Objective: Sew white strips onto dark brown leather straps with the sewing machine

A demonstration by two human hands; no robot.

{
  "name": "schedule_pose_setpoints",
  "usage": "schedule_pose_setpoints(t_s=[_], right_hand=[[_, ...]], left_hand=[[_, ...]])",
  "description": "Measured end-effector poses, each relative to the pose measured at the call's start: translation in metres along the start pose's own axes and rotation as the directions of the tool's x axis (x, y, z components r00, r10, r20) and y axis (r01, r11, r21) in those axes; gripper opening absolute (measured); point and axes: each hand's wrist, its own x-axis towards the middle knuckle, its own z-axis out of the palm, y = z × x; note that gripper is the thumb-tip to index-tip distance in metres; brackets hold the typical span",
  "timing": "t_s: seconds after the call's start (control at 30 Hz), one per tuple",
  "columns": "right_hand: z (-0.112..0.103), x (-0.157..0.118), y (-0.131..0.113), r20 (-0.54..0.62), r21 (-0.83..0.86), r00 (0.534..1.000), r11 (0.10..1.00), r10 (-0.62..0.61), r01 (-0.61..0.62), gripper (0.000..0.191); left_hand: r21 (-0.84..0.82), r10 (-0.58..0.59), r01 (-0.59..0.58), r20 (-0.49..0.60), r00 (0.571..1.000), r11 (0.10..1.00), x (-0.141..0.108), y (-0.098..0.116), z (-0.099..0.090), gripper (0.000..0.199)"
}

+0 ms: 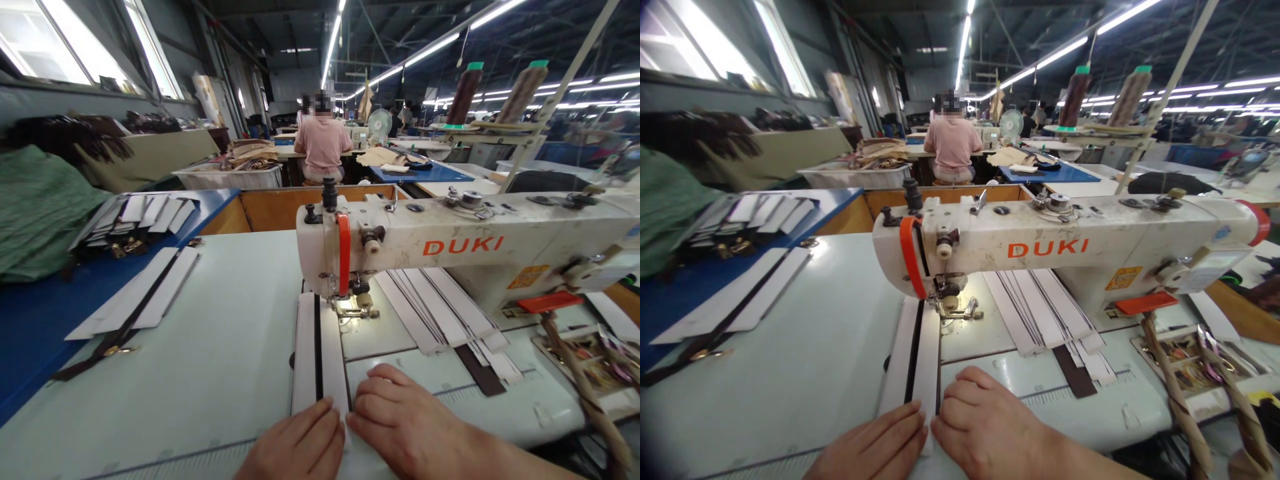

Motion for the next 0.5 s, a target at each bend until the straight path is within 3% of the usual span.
schedule_pose_setpoints(t_s=[0.1,0.5], right_hand=[[0.001,0.006,0.008,0.010,-0.014,1.000,1.000,0.023,-0.023,0.016],[0.002,0.032,0.038,-0.020,-0.042,0.984,0.983,0.178,-0.179,0.016]], left_hand=[[-0.031,0.007,-0.005,0.060,0.998,1.000,0.007,-0.010,0.001,0.038],[0.009,0.002,-0.002,0.095,0.995,1.000,0.028,-0.052,0.024,0.037]])
